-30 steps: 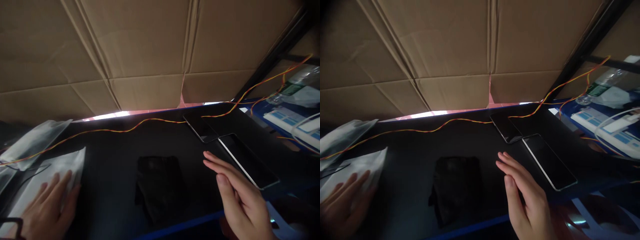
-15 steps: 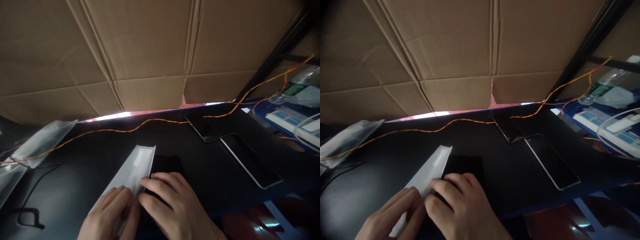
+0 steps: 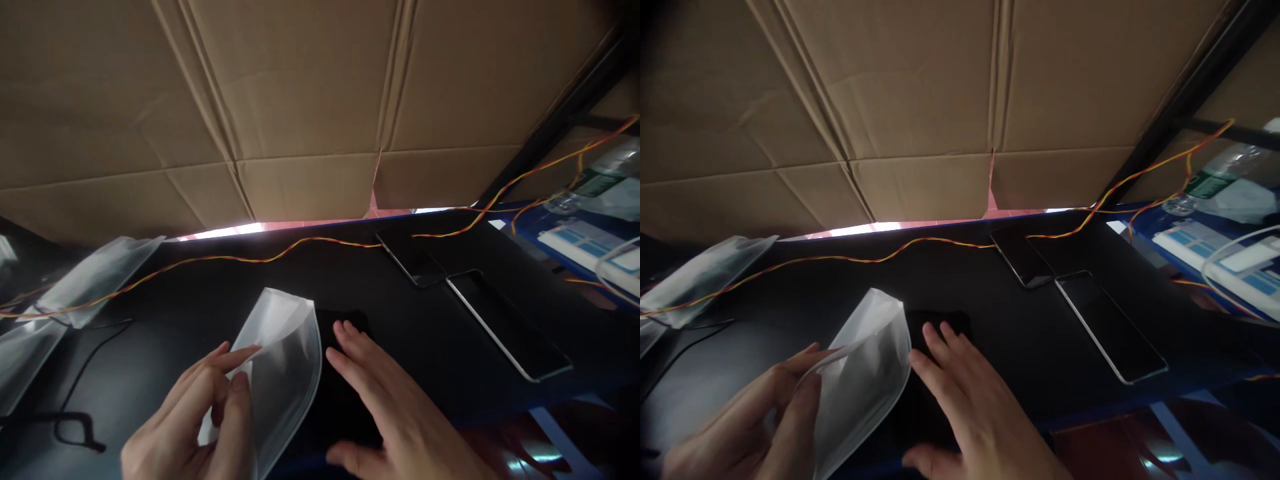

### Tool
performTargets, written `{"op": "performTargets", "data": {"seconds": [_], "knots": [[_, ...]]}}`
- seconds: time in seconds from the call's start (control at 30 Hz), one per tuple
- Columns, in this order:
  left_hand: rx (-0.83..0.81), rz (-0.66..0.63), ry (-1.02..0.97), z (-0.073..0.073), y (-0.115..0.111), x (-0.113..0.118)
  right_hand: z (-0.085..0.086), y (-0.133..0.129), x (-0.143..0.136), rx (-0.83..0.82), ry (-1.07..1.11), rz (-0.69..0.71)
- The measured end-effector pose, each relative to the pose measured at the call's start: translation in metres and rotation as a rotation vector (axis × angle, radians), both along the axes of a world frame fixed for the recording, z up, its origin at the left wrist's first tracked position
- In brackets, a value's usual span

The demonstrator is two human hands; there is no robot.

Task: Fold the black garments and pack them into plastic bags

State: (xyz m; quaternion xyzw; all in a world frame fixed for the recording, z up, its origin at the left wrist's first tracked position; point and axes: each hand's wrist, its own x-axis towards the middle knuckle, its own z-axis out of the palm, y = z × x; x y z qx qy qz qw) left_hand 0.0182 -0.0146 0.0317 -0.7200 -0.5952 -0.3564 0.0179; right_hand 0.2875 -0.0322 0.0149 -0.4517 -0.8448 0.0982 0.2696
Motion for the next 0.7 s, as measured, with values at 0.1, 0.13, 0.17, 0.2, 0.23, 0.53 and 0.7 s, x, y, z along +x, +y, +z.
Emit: {"op": "performTargets", "data": {"seconds": [0.1,0.13,0.17,0.2,0.23,0.53,0.7], "knots": [[0.009,0.037,0.032,-0.002,0.002,0.000,-0.009,-0.005,0.006,0.066,-0.177,0.057],[0.015,0.045,0.048,-0.003,0.003,-0.002,-0.012,-0.008,0.008,0.108,-0.209,0.066],[0.021,0.052,0.066,-0.005,0.004,-0.005,-0.015,-0.010,0.011,0.160,-0.226,0.065],[0.024,0.059,0.082,-0.006,0.005,-0.007,-0.017,-0.013,0.014,0.214,-0.231,0.062],[0.031,0.064,0.095,-0.008,0.006,-0.008,-0.018,-0.016,0.018,0.261,-0.229,0.068],[0.023,-0.101,0.080,-0.017,0.009,0.028,0.008,-0.026,0.040,0.228,0.206,-0.284],[-0.072,-0.169,-0.108,-0.012,0.007,0.038,0.000,-0.002,0.000,0.231,0.158,-0.189]]}}
